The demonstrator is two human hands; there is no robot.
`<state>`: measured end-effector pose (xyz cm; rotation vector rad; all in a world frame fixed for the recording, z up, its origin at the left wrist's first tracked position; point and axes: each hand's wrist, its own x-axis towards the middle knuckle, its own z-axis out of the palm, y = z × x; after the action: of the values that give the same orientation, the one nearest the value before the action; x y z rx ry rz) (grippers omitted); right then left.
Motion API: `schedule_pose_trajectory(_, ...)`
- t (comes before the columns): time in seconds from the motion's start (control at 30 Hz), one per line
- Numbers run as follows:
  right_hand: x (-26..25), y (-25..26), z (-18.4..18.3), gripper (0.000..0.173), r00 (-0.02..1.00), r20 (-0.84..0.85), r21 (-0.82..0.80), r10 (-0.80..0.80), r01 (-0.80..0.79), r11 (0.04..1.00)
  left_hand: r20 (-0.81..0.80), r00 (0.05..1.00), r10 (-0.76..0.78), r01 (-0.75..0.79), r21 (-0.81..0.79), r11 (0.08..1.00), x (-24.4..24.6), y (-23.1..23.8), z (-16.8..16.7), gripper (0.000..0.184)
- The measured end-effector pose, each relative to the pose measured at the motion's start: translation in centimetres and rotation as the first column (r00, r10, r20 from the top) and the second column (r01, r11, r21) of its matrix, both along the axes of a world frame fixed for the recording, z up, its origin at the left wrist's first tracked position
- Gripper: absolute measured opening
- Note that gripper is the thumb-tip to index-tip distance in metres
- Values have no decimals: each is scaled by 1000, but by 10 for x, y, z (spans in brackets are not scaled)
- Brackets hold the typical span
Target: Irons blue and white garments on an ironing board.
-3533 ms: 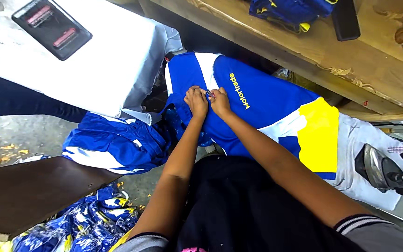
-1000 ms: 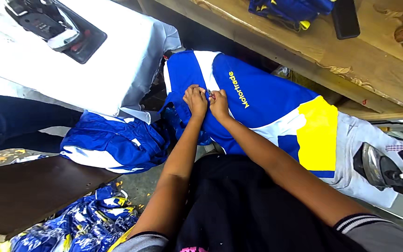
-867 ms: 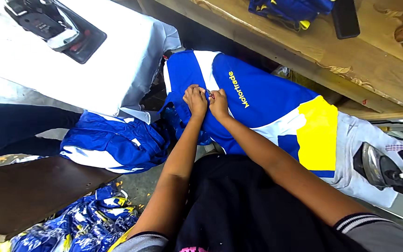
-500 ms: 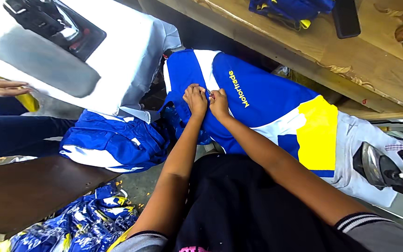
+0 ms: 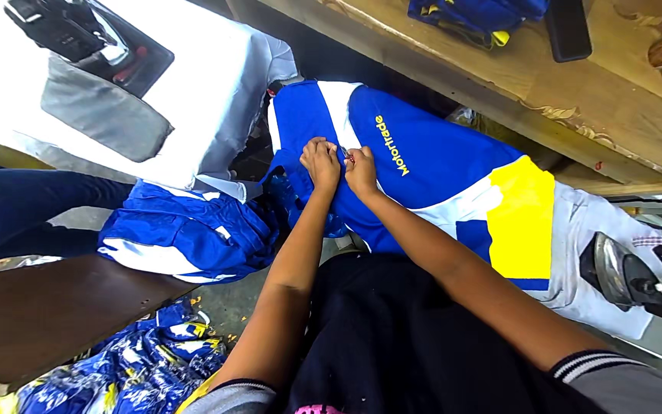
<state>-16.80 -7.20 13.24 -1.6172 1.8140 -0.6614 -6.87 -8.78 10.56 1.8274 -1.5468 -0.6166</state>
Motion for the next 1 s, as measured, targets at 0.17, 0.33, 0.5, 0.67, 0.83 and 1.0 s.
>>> schedule_pose_trajectory(0.17,-1,-2,1,26,1000,-1,13,-6,6,1000,11,1000,3,-3,5,1000,0,0,-1,25)
schedule_pose_trajectory(0.33,3,-6,5,27,1000,-10,40,21,-21,999,5,1000,0,0,-3,1000,0,0,0,25)
schedule_pose_trajectory(0.5,3,-4,4,25,1000,-2,4,18,-18,1000,4,1000,-3,3,5,1000,0,1,4,24)
schedule_pose_trajectory(0.67,2,-4,1,25,1000,-5,0,13,-13,1000,4,1000,1,-1,0,1000,-1,2,2,24)
schedule_pose_trajectory(0.83,2,-6,3,25,1000,1,4,9,-9,1000,5,1000,4,-4,1,1000,-1,1,2,24)
schedule_pose_trajectory(1.0,0,-6,1,26,1000,-3,16,14,-14,1000,8,1000,6,-6,-5,1000,-1,2,1,25)
